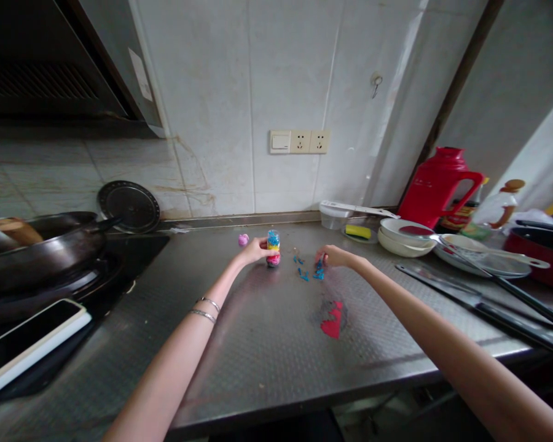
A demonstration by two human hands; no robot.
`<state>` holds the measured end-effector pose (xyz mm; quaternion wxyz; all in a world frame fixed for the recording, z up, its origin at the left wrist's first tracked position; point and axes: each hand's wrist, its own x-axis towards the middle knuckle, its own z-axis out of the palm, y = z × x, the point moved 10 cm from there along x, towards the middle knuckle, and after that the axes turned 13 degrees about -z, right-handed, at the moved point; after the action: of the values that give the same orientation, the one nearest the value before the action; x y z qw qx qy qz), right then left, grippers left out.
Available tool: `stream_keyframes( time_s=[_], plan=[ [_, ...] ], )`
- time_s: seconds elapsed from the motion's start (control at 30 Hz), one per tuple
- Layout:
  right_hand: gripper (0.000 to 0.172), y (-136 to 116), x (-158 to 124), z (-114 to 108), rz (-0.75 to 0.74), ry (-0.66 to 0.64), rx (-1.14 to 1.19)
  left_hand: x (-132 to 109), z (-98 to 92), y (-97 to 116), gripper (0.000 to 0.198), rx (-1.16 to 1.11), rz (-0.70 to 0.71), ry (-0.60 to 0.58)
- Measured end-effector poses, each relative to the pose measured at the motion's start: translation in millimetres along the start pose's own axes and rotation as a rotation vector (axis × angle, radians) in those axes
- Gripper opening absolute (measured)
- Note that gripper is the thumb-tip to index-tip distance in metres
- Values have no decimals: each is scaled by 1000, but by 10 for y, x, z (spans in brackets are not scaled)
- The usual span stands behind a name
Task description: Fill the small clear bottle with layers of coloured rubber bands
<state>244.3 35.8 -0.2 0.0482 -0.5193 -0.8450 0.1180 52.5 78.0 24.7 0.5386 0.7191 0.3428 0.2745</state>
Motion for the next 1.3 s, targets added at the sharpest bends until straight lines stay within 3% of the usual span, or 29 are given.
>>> stream_keyframes(
  time_s=[0.17,0.33,0.63,0.8,0.97,1.3],
  plan=[
    [28,44,38,24,43,-4,-51,6,2,-11,36,-5,-12,-6],
    [26,131,42,39,60,2,-51,15,5,-16,35,-12,-10,-14],
    [22,-43,-178,227,78,-178,381,-8,6,8,33,0,-24,4],
    [28,-194,-270,171,42,-212,223,-3,7,6,33,-1,-19,-1],
    [28,-261,-260,107,-38,-128,9,-1,7,6,33,7,-11,-4],
    [19,-388,-275,146,-147,-122,-117,-15,8,20,35,0,-22,2]
  ],
)
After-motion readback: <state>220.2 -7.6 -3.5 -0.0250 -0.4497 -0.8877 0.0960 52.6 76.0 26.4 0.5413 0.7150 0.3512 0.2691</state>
